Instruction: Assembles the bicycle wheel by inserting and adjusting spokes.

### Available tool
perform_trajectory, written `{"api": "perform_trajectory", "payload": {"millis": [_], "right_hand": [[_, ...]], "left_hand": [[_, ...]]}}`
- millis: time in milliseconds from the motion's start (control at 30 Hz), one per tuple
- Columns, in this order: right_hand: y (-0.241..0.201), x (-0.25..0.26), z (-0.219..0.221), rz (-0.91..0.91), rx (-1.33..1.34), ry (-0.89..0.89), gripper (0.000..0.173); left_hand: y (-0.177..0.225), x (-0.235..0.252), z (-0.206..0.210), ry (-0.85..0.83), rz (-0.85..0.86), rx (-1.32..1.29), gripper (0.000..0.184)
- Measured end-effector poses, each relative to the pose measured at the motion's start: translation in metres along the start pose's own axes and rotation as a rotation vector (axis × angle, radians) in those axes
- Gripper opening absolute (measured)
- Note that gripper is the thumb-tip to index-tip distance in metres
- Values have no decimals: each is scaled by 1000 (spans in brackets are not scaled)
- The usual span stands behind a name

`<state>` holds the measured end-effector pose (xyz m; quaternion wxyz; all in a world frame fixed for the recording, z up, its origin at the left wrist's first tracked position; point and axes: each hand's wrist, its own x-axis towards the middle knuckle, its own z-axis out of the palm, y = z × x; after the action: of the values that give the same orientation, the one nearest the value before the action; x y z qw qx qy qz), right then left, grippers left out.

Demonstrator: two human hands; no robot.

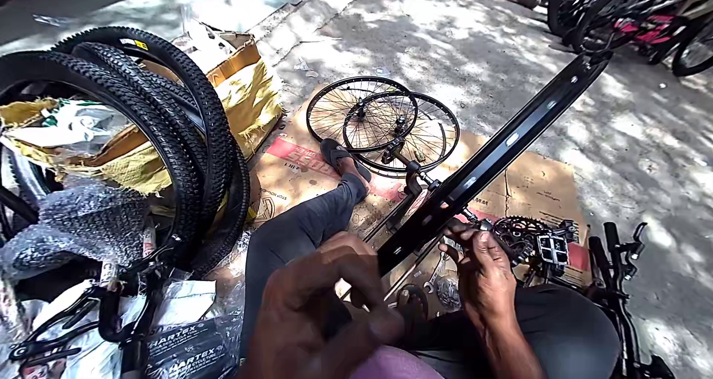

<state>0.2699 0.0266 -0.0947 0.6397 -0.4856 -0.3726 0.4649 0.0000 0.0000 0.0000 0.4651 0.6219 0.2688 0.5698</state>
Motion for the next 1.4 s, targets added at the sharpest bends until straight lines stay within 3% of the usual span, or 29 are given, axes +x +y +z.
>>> {"api": "perform_trajectory", "payload": {"millis": [67, 133, 267, 333, 433, 500, 533, 633, 733, 800, 1100, 1233, 1300, 1400], "right_hand": [[-16, 17, 3, 29, 87, 70, 42], [-33, 41, 8, 59, 200, 214, 42], [-59, 95, 12, 109, 302, 456, 35], [-65, 119, 6, 136, 289, 485, 38], [-77, 138, 6, 112, 365, 454, 36], [-87, 117, 26, -33, 396, 258, 34], [-85, 95, 40, -151, 286, 110, 37], [-19, -1, 44, -413, -486, -327, 45], [63, -50, 8, -193, -935, -898, 50], [74, -45, -3, -115, -1008, -980, 53], [83, -69, -8, -124, -990, -522, 52], [83, -57, -18, -60, -928, -235, 44], [85, -46, -26, 35, -778, -92, 38], [80, -34, -26, 287, -328, 146, 38]], "left_hand": [[-49, -25, -16, 150, -157, 320, 17], [-96, -58, -35, 175, -342, 633, 15], [-139, -110, -55, -127, -636, 887, 49], [-142, -117, -52, -221, -663, 930, 49], [-151, -117, -48, -203, -604, 1000, 46], [-162, -118, -47, -145, -522, 1076, 45], [-166, -118, -46, -117, -489, 1105, 45], [-172, -118, -45, -75, -444, 1142, 45], [-172, -121, -45, -91, -450, 1147, 47], [-173, -118, -45, -88, -462, 1149, 48], [-171, -114, -41, -118, -501, 1250, 50], [-171, -114, -40, -133, -496, 1274, 50], [-170, -114, -39, -131, -479, 1273, 50], [-171, -115, -39, -114, -439, 1273, 49]]}}
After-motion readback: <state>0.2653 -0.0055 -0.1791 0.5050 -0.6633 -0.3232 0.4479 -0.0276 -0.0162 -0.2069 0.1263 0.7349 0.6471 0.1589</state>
